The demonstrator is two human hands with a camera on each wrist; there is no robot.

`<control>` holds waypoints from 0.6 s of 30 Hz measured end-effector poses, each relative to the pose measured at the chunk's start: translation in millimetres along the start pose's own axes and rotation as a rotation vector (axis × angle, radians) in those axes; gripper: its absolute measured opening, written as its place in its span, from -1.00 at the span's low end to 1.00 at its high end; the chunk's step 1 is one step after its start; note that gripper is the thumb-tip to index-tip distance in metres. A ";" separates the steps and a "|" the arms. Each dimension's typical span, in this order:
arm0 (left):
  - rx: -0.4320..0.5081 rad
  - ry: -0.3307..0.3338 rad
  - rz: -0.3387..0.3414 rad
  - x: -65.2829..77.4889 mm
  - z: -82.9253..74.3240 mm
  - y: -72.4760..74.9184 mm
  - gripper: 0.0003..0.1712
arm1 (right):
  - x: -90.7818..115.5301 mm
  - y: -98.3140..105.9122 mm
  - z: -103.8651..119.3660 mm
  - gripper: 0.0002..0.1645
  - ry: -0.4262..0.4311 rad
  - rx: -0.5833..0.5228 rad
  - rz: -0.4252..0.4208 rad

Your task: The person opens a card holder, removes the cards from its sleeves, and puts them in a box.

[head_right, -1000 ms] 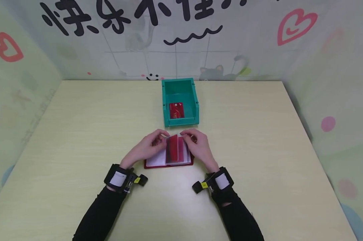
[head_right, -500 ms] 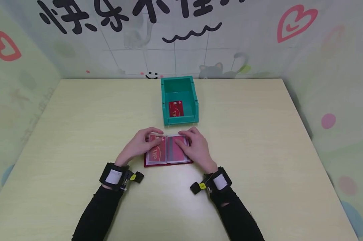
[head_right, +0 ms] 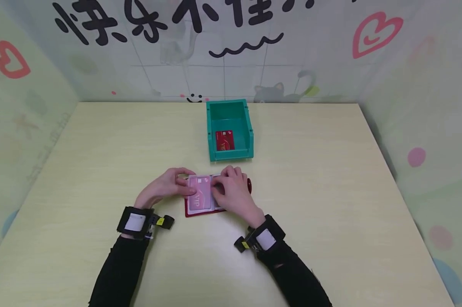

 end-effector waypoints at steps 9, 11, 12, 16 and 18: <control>-0.029 0.082 -0.112 -2.5 4.8 6.5 -0.66 | -2.9 -7.8 6.1 -0.73 -0.052 0.080 0.019; -0.045 0.097 -0.130 -1.7 5.7 7.6 -0.73 | -3.6 -8.9 6.2 -0.72 -0.066 0.069 0.029; -0.055 0.099 -0.136 -1.0 5.6 7.8 -0.74 | -3.8 -9.6 5.6 -0.73 -0.076 0.062 0.036; -0.084 0.082 -0.144 1.0 4.1 8.2 -0.75 | -5.6 -11.9 2.0 -0.78 -0.119 0.022 0.052; -0.090 0.072 -0.140 1.9 3.2 8.2 -0.76 | -6.8 -12.7 0.0 -0.78 -0.136 0.006 0.051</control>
Point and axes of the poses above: each hand's wrist, its own x-axis away from the middle knuckle, its own y-axis out of the back of the hand, z = x × y, the point moved 6 cm from there along -x, towards the middle knuckle, and after that the axes turned 15 degrees about y, right-handed, at the moved point
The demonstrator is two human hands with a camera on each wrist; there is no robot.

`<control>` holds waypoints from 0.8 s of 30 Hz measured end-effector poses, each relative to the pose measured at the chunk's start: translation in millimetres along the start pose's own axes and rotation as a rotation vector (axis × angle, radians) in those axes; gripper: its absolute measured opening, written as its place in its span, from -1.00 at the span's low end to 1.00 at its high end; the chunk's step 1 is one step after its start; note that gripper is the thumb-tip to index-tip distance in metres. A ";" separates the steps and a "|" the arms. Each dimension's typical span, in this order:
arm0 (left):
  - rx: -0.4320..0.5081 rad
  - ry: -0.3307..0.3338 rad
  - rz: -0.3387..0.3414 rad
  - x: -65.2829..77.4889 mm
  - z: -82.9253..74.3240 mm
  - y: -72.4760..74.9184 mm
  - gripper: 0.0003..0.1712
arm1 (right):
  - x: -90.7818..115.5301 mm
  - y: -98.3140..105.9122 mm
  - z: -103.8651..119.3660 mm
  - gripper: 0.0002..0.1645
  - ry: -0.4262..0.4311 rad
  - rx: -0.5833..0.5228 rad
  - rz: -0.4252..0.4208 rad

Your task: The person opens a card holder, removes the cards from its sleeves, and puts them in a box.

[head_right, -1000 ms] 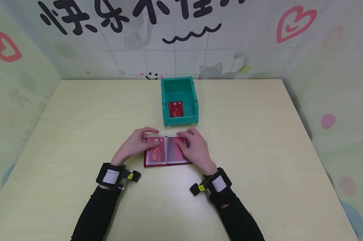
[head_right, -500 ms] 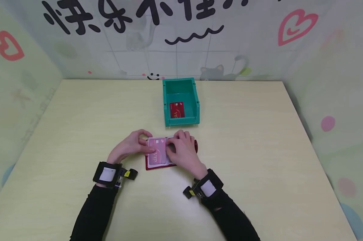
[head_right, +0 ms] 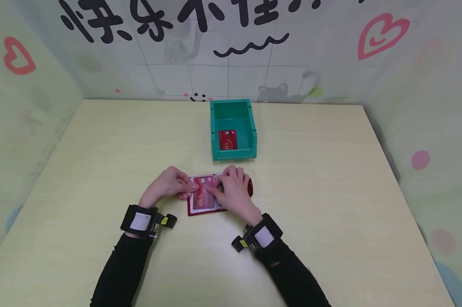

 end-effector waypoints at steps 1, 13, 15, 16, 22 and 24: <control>-0.002 -0.004 0.004 0.2 -0.6 -0.2 -0.77 | -0.5 0.3 -0.9 -0.78 -0.007 -0.014 -0.004; -0.002 -0.028 0.039 0.2 -4.1 -3.5 -0.80 | -0.2 7.7 -6.7 -0.76 -0.056 -0.096 -0.024; -0.008 -0.031 0.040 1.2 -5.2 -3.0 -0.81 | 1.2 10.8 -8.3 -0.77 -0.064 -0.105 -0.026; -0.008 -0.028 0.039 1.7 -5.4 -2.6 -0.82 | 1.9 12.0 -9.6 -0.78 -0.070 -0.113 -0.025; -0.034 -0.018 0.027 4.6 -3.1 -1.8 -0.81 | 7.3 17.4 -17.9 -0.80 -0.085 -0.129 -0.003; -0.041 -0.015 0.031 5.3 -1.1 -3.4 -0.80 | 10.2 18.6 -20.4 -0.80 -0.099 -0.134 0.009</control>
Point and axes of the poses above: each hand's wrist, its own x-axis away from the middle knuckle, its own y-axis out of the back of the hand, z = x × y, the point moved 6 cm from there along -x, towards the middle knuckle, and after that the axes turned 15 degrees about y, right-handed, at the moved point
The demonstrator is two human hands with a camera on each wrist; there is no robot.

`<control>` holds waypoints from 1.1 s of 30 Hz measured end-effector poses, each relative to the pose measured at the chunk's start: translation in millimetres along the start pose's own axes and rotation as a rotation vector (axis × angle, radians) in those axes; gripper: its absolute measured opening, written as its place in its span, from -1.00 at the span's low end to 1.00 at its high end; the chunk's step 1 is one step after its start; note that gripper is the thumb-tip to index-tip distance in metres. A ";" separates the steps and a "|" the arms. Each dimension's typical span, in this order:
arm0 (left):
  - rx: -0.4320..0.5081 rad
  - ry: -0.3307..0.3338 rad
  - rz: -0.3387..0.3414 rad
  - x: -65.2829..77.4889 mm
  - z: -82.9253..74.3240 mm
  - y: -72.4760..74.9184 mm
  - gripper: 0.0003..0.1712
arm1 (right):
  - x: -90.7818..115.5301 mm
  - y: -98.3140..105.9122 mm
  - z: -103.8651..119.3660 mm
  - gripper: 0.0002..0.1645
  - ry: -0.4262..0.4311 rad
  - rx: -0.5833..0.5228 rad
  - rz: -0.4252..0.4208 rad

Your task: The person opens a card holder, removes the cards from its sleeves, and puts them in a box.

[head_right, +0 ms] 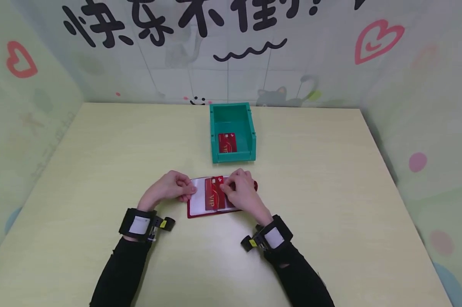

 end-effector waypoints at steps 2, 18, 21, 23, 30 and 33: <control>-0.003 0.000 -0.002 0.5 -0.5 0.1 -0.80 | 0.8 3.0 -0.8 -0.79 -0.009 0.003 0.012; 0.038 0.015 0.006 -2.0 2.5 -1.9 -0.81 | -3.3 31.3 -5.0 -0.63 -0.035 -0.149 -0.019; 0.038 0.011 0.004 -1.2 1.1 -1.4 -0.81 | -11.5 50.5 0.0 -0.62 0.058 -0.162 -0.138; 0.031 0.007 -0.001 -1.4 0.4 -0.5 -0.81 | -20.1 62.6 6.4 -0.63 0.129 -0.126 -0.221; 0.034 0.008 0.001 -4.3 3.0 -0.8 -0.81 | -62.1 74.0 14.8 -0.54 0.136 0.072 -0.318; 0.033 0.005 0.004 -3.6 3.3 -1.8 -0.80 | -78.3 67.1 11.3 -0.47 0.096 0.109 -0.268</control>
Point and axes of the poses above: each hand's wrist, its own x-axis away from the middle knuckle, its own y-axis out of the back of the hand, z = x × y, the point moved 6 cm from there along -x, towards the middle knuckle, and after that the axes turned 15 degrees about y, right-handed, at the moved point
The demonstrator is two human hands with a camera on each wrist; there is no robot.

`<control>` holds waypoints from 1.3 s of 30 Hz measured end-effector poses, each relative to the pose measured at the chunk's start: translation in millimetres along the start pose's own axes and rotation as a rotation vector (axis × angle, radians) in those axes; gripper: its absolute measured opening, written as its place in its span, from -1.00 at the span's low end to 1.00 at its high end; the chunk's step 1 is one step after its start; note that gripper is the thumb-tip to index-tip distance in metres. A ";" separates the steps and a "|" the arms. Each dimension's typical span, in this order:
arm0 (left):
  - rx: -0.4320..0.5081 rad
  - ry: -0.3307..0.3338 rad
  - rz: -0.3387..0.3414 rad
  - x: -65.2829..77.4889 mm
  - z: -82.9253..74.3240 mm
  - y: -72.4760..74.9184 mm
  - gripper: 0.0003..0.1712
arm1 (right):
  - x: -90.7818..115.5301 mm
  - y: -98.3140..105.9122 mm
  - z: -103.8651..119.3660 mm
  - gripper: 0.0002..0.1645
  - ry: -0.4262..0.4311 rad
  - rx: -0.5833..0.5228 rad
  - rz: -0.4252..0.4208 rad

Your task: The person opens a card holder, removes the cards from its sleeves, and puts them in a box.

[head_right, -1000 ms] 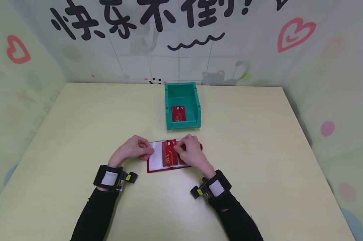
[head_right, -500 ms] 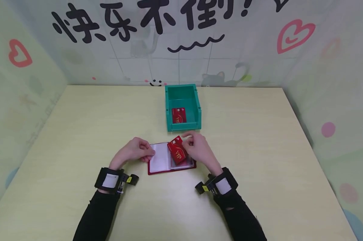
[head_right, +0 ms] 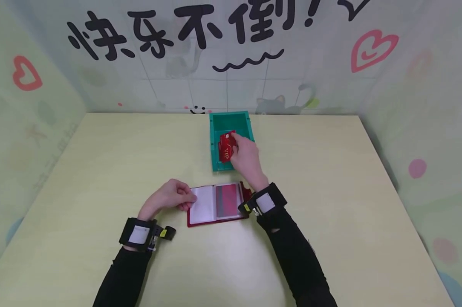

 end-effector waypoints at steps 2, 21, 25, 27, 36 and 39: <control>0.001 -0.001 0.001 1.0 0.2 -0.8 -0.80 | -5.6 -7.4 -2.7 -0.42 -0.022 0.003 0.039; 0.008 0.009 -0.009 3.9 14.1 -4.8 -0.81 | -19.0 -70.5 -33.1 -0.27 -0.246 0.184 0.533; 0.006 0.000 -0.004 3.8 11.1 -4.4 -0.81 | -20.7 -70.5 -32.7 -0.33 -0.265 0.224 0.549; 0.009 -0.004 -0.003 4.0 9.1 -4.4 -0.81 | -22.1 -69.0 -32.8 -0.28 -0.277 0.236 0.539; 0.017 -0.019 0.012 2.8 2.3 -3.5 -0.81 | -29.3 -68.9 -27.6 -0.34 -0.287 0.316 0.495; 0.025 -0.028 0.020 2.4 -1.6 -3.2 -0.81 | -34.5 -71.0 -23.1 -0.43 -0.250 0.341 0.474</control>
Point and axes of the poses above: each hand's wrist, its own x-axis away from the middle knuckle, its own y-axis out of the back of the hand, z = x × y, the point moved 6 cm from there along -x, towards the middle knuckle, and after that the axes turned 15 degrees about y, right-handed, at the moved point
